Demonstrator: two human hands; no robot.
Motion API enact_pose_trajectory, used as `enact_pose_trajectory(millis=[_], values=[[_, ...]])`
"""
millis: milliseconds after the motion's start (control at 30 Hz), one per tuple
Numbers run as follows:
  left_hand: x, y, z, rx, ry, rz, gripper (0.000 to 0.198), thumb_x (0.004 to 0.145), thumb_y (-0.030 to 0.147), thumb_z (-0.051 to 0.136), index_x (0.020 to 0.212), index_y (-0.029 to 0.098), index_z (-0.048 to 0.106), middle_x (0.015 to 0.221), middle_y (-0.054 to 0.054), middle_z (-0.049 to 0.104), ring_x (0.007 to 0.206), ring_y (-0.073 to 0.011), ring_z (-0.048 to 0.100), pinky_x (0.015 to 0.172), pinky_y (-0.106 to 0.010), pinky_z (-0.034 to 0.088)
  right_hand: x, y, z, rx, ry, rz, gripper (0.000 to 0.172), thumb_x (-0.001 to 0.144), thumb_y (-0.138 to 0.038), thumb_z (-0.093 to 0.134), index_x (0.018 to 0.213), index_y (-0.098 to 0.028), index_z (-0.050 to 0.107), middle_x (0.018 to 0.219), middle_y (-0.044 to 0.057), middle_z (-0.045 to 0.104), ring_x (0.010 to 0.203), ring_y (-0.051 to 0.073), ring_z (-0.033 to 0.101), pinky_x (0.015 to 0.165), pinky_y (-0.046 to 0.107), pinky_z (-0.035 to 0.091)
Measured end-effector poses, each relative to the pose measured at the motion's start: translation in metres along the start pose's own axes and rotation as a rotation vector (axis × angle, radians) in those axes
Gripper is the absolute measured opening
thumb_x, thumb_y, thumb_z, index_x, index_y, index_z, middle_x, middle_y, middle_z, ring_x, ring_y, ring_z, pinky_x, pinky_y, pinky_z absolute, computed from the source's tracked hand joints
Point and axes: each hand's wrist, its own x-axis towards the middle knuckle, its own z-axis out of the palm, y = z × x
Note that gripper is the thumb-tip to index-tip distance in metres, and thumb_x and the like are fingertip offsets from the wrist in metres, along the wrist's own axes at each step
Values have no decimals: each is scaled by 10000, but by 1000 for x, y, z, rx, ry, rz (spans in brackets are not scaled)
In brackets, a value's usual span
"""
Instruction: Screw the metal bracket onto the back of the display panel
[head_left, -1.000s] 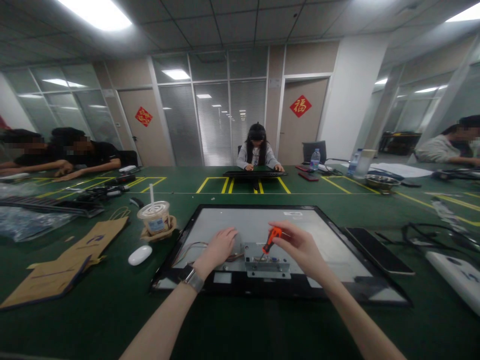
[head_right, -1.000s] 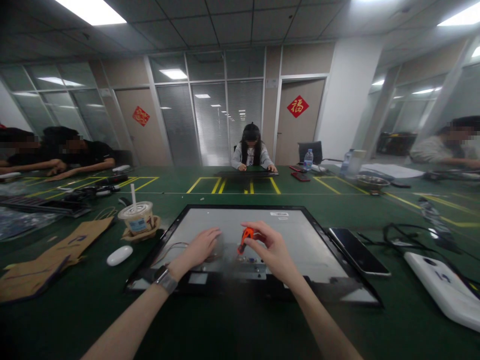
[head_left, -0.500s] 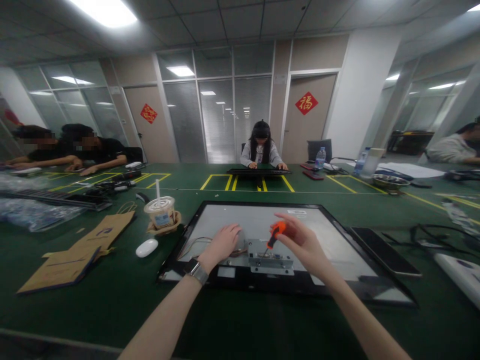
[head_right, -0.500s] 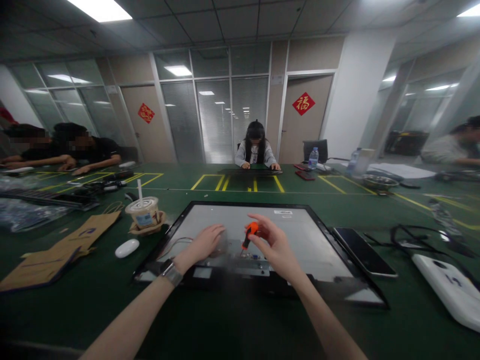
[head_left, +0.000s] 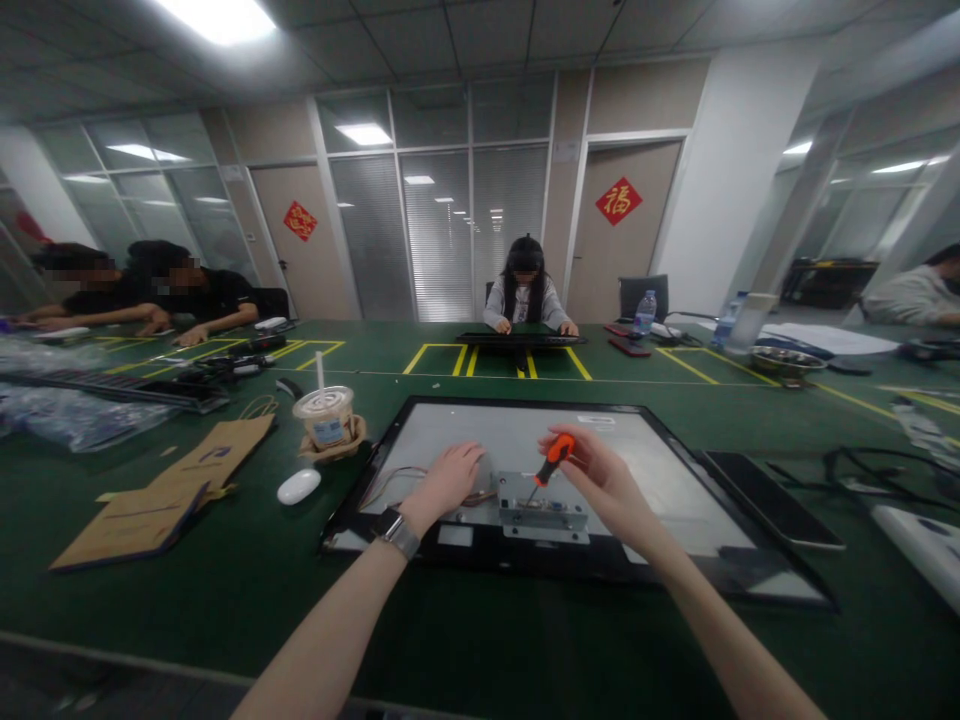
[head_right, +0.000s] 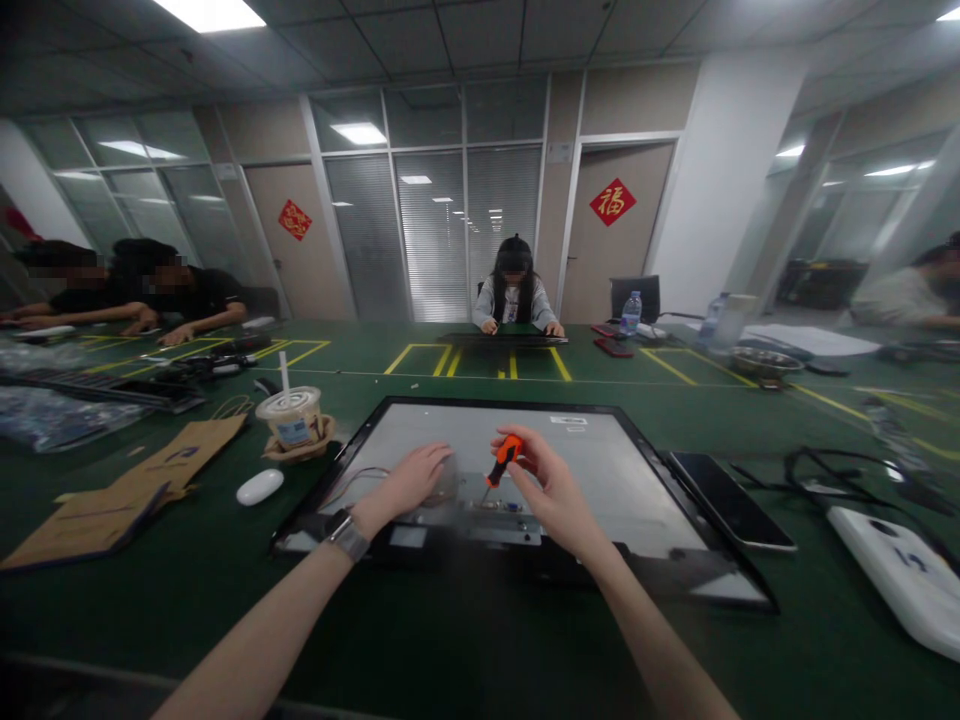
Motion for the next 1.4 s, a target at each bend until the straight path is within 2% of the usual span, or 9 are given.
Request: enact_pose_trajectory(millis=[200, 300, 433, 533, 633, 800, 1000, 1267, 1400], values=[[0, 4, -4, 16, -20, 7, 394, 950, 183, 336, 1300, 126, 509, 1390, -123, 499, 1266, -228, 473, 1085, -400, 349, 1, 3, 3, -124, 82, -2, 263, 829, -287, 645, 1083, -252, 590, 992, 44, 614, 855, 195, 630, 799, 373, 555], [-1, 4, -5, 17, -20, 6, 394, 953, 186, 335, 1303, 126, 505, 1391, -122, 497, 1267, -225, 472, 1086, -392, 347, 0, 1, 3, -151, 92, -19, 310, 847, -263, 618, 1151, -259, 561, 1020, 52, 635, 912, 208, 632, 869, 410, 531], [-1, 4, -4, 20, -18, 6, 387, 957, 190, 332, 1301, 140, 501, 1391, -115, 497, 1276, -217, 463, 1082, -387, 351, -1, -3, 3, -57, -19, -36, 327, 900, -257, 535, 1224, -275, 494, 1154, 67, 609, 1057, 222, 605, 912, 430, 515], [0, 2, -2, 26, -19, 8, 385, 961, 196, 322, 1298, 145, 501, 1388, -113, 500, 1269, -219, 470, 1078, -387, 355, -1, -1, 4, -61, -25, -9, 261, 860, -270, 600, 1118, -266, 561, 1088, 51, 601, 962, 208, 628, 837, 394, 552], [1, 2, -1, 28, -19, 10, 386, 958, 197, 331, 1298, 134, 502, 1392, -117, 496, 1269, -226, 470, 1083, -389, 351, 0, 3, 3, -96, 70, 21, 251, 804, -268, 662, 1045, -258, 595, 976, 31, 608, 856, 194, 640, 779, 375, 571], [0, 3, -2, 30, -7, 13, 386, 958, 193, 327, 1294, 132, 508, 1386, -117, 503, 1273, -221, 467, 1087, -383, 346, 1, 2, 1, -75, 54, 24, 393, 832, -266, 616, 1211, -264, 511, 974, 42, 658, 935, 216, 648, 852, 416, 552], [0, 1, 0, 28, 0, 10, 382, 953, 197, 343, 1294, 153, 508, 1383, -112, 507, 1257, -215, 483, 1072, -389, 365, -1, -1, 2, -84, -21, 16, 322, 894, -283, 544, 1210, -265, 489, 1053, 57, 645, 1032, 224, 624, 899, 427, 523], [1, -2, 3, 31, 5, 10, 386, 954, 199, 335, 1296, 146, 506, 1386, -118, 503, 1269, -215, 473, 1077, -392, 357, 2, 5, -1, -138, 58, 61, 328, 842, -323, 621, 1156, -254, 557, 899, 16, 631, 824, 197, 658, 791, 388, 551], [1, 0, 1, 36, -4, 10, 388, 949, 195, 346, 1296, 138, 510, 1389, -113, 502, 1269, -216, 472, 1088, -380, 347, 3, 6, -5, -114, 55, 26, 405, 866, -322, 587, 1253, -258, 485, 935, 30, 646, 882, 200, 650, 845, 408, 533]])
